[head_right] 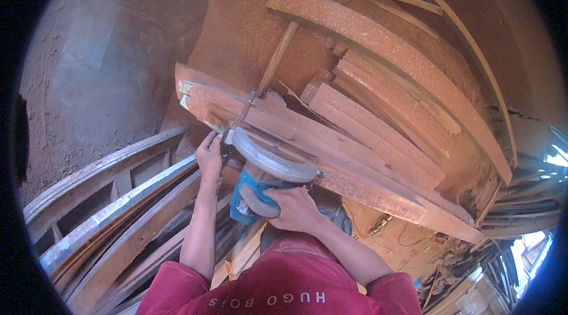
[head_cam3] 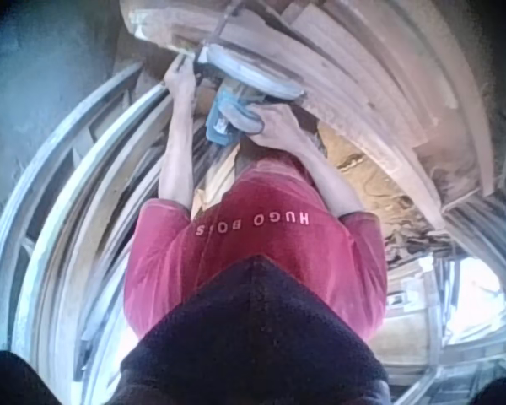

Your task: The person cuts wood using a circular saw and smooths a wooden beam with an electric planer.

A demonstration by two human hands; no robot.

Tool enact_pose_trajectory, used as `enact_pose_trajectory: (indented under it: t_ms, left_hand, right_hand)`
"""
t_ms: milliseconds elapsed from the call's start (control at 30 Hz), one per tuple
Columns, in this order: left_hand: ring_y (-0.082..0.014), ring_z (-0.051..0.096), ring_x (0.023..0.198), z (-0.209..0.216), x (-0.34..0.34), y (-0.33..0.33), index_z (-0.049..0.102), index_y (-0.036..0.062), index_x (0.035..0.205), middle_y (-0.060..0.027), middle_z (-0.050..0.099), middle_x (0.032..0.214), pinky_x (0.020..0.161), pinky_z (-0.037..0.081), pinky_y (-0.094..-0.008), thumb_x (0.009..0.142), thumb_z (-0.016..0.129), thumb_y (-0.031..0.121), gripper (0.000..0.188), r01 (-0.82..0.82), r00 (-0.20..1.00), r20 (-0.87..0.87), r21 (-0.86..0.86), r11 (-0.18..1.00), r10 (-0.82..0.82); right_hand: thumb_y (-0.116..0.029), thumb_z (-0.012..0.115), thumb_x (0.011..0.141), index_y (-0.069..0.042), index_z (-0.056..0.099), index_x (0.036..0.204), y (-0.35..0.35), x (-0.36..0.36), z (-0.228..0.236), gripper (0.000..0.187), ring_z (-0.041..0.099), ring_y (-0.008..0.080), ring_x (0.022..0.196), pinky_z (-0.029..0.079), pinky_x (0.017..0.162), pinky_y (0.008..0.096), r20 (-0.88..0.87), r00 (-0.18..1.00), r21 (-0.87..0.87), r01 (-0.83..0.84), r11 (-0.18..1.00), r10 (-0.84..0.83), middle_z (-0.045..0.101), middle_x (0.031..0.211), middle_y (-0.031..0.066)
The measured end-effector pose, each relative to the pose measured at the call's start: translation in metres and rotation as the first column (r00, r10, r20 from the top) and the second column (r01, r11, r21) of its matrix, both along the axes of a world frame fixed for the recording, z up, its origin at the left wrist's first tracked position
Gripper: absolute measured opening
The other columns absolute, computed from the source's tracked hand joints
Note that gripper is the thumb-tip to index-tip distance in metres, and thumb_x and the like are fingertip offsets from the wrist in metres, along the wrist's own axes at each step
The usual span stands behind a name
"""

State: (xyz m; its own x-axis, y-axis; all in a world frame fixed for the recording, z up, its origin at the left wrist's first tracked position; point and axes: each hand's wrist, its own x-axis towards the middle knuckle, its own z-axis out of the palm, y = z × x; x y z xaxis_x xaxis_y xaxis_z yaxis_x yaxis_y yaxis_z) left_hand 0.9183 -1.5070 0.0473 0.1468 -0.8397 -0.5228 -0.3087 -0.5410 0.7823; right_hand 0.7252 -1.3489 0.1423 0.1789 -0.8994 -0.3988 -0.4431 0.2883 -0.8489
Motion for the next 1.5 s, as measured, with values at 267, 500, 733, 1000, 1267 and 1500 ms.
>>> enact_pose_trajectory:
  t_ms: [267,500,733,1000,1267,1500]
  left_hand:
    - [-0.0124,0.062,0.087,0.009,0.004,-0.012,0.056,-0.0116,0.13,-0.0145,0.069,0.105,0.072,0.048,-0.0242,0.094,0.064,0.015,0.045,0.02,1.0,-0.015,0.009,1.0,-0.02]
    - [-0.0141,0.063,0.092,0.012,0.008,-0.02,0.06,-0.0097,0.127,-0.0142,0.069,0.106,0.079,0.048,-0.0264,0.095,0.062,0.014,0.04,0.016,1.0,0.016,0.041,0.999,-0.017]
    - [-0.015,0.064,0.091,0.005,0.018,-0.028,0.057,-0.0114,0.128,-0.0164,0.069,0.105,0.08,0.049,-0.0262,0.094,0.063,0.015,0.044,0.006,0.999,0.045,-0.001,1.0,-0.006]
    - [-0.0172,0.065,0.099,-0.009,0.037,-0.04,0.058,-0.0114,0.128,-0.0179,0.068,0.114,0.086,0.05,-0.0282,0.094,0.064,0.014,0.043,-0.015,1.0,0.017,0.0,1.0,0.015]
    - [-0.0192,0.063,0.107,-0.042,0.073,-0.07,0.062,-0.0089,0.125,-0.0164,0.068,0.118,0.093,0.048,-0.032,0.095,0.063,0.018,0.04,0.071,0.99,0.128,-0.076,0.995,-0.061]
    - [-0.0091,0.06,0.073,-0.018,0.125,-0.141,0.069,0.0045,0.094,-0.0006,0.065,0.083,0.063,0.048,-0.0267,0.1,0.056,0.023,0.024,-0.006,0.999,-0.04,-0.08,0.997,0.003]
  right_hand:
    - [-0.021,0.075,0.067,-0.006,0.066,0.116,-0.014,0.008,0.004,0.051,0.068,0.0355,0.092,0.055,0.079,0.0442,0.045,0.999,0.005,0.023,1.0,-0.023,0.071,0.103,0.0171]
    - [-0.021,0.075,0.068,-0.008,0.066,0.116,-0.021,0.015,0.0,0.05,0.067,0.036,0.09,0.055,0.077,0.0442,0.041,0.999,0.0,0.018,1.0,-0.018,0.071,0.1,0.0162]
    - [-0.021,0.074,0.069,-0.008,0.065,0.115,-0.031,0.021,0.002,0.049,0.068,0.037,0.088,0.055,0.076,0.0462,0.048,0.999,-0.028,0.023,0.999,-0.022,0.071,0.1,0.0161]
    - [-0.022,0.073,0.073,-0.008,0.065,0.109,-0.046,0.03,-0.002,0.039,0.067,0.0374,0.08,0.054,0.069,0.0455,0.022,1.0,-0.045,-0.006,0.999,0.008,0.07,0.089,0.0177]
    - [-0.022,0.073,0.073,-0.007,0.063,0.104,-0.076,0.048,-0.004,0.036,0.066,0.04,0.079,0.054,0.068,0.0485,0.035,0.999,-0.087,0.025,0.996,-0.022,0.069,0.085,0.0199]
    - [-0.019,0.071,0.072,-0.006,0.065,0.104,-0.144,0.093,-0.01,0.035,0.067,0.0413,0.08,0.054,0.072,0.05,0.074,0.997,-0.203,0.029,0.979,-0.014,0.068,0.082,0.0236]
